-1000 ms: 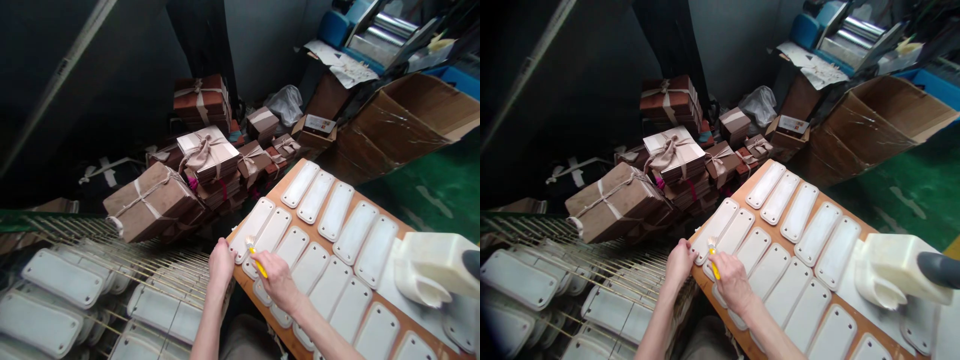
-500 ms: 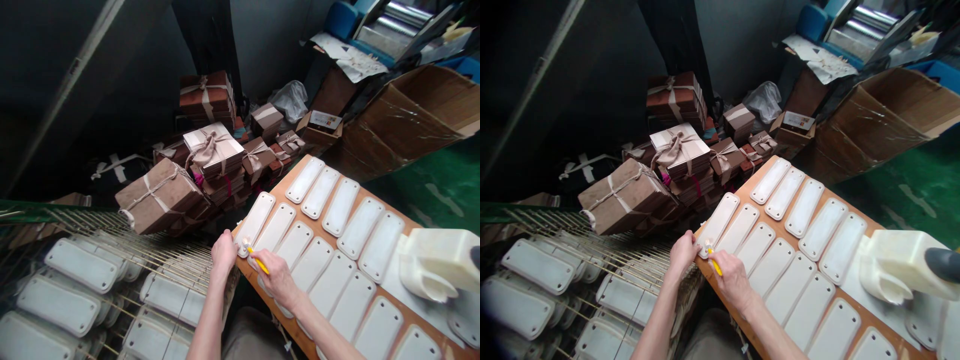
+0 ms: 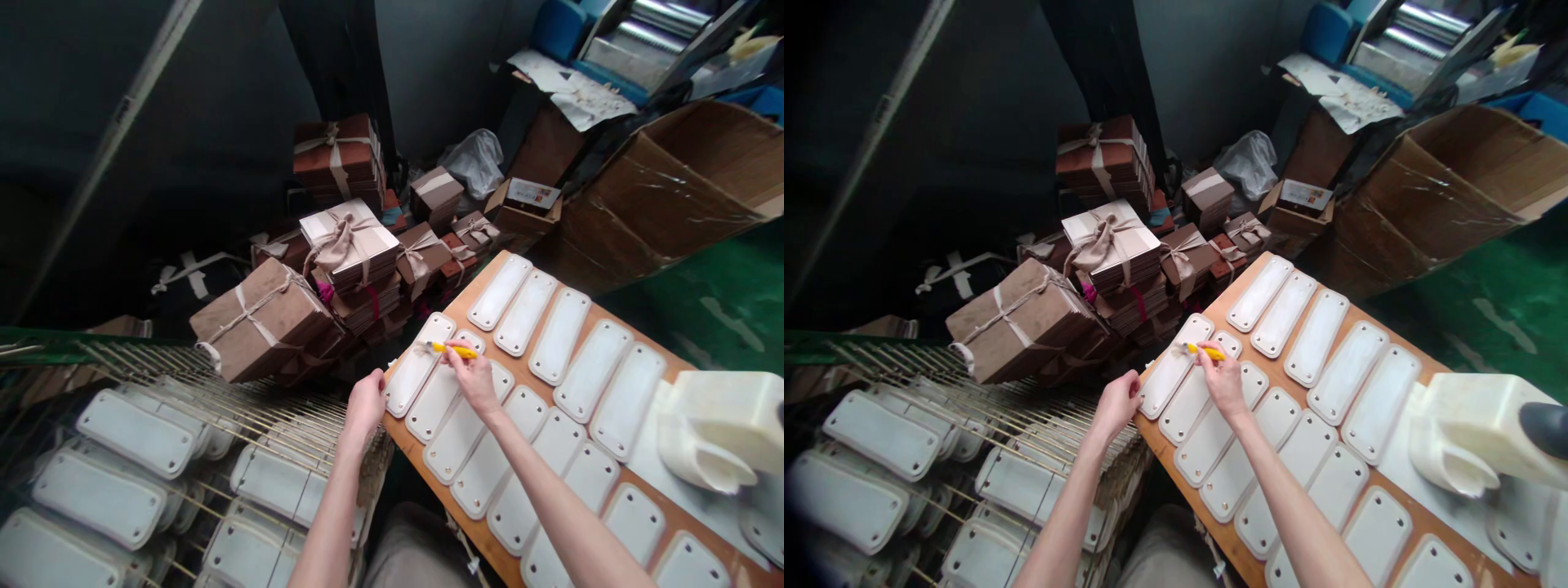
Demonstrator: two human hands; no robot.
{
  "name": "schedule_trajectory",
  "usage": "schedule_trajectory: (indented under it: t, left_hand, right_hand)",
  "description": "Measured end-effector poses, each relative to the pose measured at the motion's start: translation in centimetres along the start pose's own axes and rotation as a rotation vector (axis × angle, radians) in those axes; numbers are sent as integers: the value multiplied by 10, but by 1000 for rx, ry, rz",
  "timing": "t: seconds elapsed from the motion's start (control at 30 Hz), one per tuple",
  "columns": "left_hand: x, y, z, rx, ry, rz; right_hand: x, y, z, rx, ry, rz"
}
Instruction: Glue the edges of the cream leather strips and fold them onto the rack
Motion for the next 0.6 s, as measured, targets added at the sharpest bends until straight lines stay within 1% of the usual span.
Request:
schedule_trajectory:
  t: [0.07, 0.1, 0.17, 0.2, 0.27, 0.33, 0.4, 0.47, 0.53, 0.6]
  left_hand:
    - [0, 0, 0, -4, 3, 0]
    - [0, 1, 0, -5, 6, 2]
    - [0, 1, 1, -2, 9, 13]
    - [0, 1, 1, 0, 11, 20]
    - [0, 1, 2, 5, 10, 27]
    - [0, 2, 2, 4, 9, 30]
    - [1, 3, 2, -7, 10, 35]
    - [1, 3, 2, -16, 10, 41]
    - [1, 3, 2, -12, 8, 40]
    - [1, 4, 2, -5, 8, 31]
  right_hand:
    - [-14, 13, 9, -109, -85, -197]
    - [-17, 20, 11, -161, -107, -298]
    - [-15, 31, 13, -238, -95, -490]
    - [-9, 34, 11, -260, -64, -585]
    - [9, 38, 2, -274, 25, -757]
    - [30, 40, -16, -276, 130, -839]
    - [50, 43, -39, -271, 223, -795]
    - [64, 45, -62, -221, 280, -632]
    - [70, 42, -75, -108, 312, -399]
    - [69, 30, -77, 32, 328, -141]
Point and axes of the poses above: each hand's wrist, its own z-axis towards the middle knuckle, its own x-axis out of the palm, y = z × x, the point moved 6 cm from there along z, towards the middle knuckle, and after that the axes turned 14 degrees about y, right-handed, at the moved point
